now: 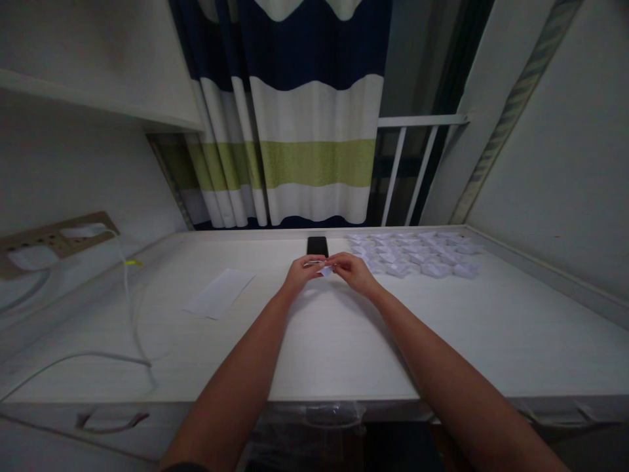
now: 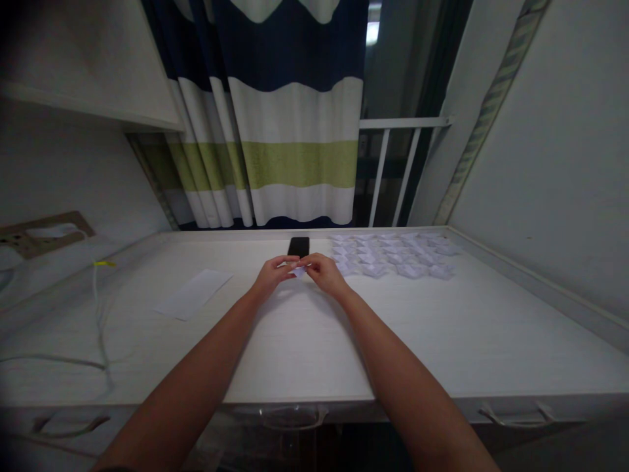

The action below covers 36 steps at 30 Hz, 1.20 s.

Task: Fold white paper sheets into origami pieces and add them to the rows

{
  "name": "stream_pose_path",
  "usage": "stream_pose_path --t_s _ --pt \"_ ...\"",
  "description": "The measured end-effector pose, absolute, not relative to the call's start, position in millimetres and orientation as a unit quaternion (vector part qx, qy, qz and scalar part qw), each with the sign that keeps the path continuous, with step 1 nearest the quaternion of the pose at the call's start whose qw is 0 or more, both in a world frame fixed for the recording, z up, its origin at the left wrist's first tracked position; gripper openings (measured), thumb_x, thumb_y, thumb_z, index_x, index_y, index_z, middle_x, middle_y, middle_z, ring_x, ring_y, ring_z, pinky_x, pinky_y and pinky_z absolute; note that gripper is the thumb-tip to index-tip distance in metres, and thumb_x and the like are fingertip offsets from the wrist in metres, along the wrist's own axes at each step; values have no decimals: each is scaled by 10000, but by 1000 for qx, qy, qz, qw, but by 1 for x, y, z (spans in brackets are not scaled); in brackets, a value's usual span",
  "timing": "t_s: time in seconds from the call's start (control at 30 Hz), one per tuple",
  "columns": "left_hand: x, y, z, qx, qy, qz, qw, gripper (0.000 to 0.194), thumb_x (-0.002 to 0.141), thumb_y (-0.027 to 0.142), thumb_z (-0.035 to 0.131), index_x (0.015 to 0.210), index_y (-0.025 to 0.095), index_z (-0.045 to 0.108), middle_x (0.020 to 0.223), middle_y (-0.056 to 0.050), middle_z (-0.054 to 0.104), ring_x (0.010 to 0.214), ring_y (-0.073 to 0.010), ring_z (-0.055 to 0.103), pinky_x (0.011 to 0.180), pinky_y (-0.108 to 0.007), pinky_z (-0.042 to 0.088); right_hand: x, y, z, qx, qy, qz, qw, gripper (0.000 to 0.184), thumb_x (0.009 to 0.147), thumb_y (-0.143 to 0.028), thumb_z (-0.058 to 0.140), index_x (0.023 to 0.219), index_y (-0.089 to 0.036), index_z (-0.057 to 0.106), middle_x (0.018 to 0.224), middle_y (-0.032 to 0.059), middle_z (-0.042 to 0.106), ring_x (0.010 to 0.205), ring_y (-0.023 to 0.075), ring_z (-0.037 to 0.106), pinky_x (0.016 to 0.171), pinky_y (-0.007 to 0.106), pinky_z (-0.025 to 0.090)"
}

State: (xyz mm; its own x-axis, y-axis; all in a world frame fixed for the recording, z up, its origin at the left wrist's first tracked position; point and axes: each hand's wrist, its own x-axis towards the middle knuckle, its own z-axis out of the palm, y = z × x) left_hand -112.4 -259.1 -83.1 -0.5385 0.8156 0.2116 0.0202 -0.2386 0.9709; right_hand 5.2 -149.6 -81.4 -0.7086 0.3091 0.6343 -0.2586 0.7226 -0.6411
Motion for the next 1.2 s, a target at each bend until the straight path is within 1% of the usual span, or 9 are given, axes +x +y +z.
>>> stream_pose_path --t_s 0.07,0.13,0.4,0.57,0.73,0.83,1.0,1.1,1.2 --pt "-112 -259 -83 387 546 683 291 397 540 332 723 867 127 629 803 -55 641 752 -157 598 711 -323 495 5 -149 -82 -16 -851 364 377 239 700 -92 498 808 -208 677 896 54 624 823 146 576 742 288 460" --pt "-113 -260 -84 390 542 686 290 422 540 319 725 901 131 613 794 -45 633 740 -148 597 710 -316 494 4 -148 -81 -19 -856 360 372 257 685 -73 494 792 -211 683 901 52 626 827 148 576 737 286 459" --pt "-114 -257 -87 396 530 700 271 475 550 278 722 974 132 565 975 -76 603 781 -137 585 750 -306 469 6 -149 -77 -39 -863 345 367 316 653 -40 470 766 -228 697 942 38 608 822 145 566 710 272 455" --pt "-116 -255 -90 413 510 697 289 533 556 263 723 1037 129 534 869 -65 639 762 -135 590 777 -308 442 7 -150 -77 -46 -852 360 378 296 654 -55 461 728 -215 699 950 41 598 845 150 559 720 269 449" --pt "-115 -254 -89 413 500 700 299 504 534 246 734 986 121 552 858 -62 654 765 -142 593 787 -308 429 7 -149 -76 -44 -848 379 367 285 668 -73 465 736 -224 697 932 26 604 821 139 557 717 266 444" --pt "-112 -255 -88 424 503 692 298 462 507 224 746 922 119 573 861 -54 654 768 -137 590 782 -295 431 7 -149 -74 -45 -841 393 370 259 674 -87 481 730 -223 695 936 27 605 849 145 554 735 273 440" --pt "-111 -255 -88 427 521 673 305 385 503 240 746 827 109 586 777 -34 648 698 -118 586 721 -275 449 9 -151 -74 -37 -830 416 369 198 681 -125 510 727 -209 683 943 43 606 873 154 557 737 277 447" --pt "-112 -255 -88 420 524 676 304 408 472 244 760 810 116 571 733 -23 645 658 -117 587 692 -280 459 7 -151 -76 -35 -814 454 360 149 680 -182 547 776 -202 660 929 45 614 842 151 569 716 276 461" --pt "-112 -254 -88 422 526 671 308 425 455 242 768 797 123 547 693 -11 640 619 -112 584 663 -277 462 4 -150 -78 -52 -791 494 358 218 662 -264 597 865 -187 622 873 42 627 768 141 580 676 272 472"
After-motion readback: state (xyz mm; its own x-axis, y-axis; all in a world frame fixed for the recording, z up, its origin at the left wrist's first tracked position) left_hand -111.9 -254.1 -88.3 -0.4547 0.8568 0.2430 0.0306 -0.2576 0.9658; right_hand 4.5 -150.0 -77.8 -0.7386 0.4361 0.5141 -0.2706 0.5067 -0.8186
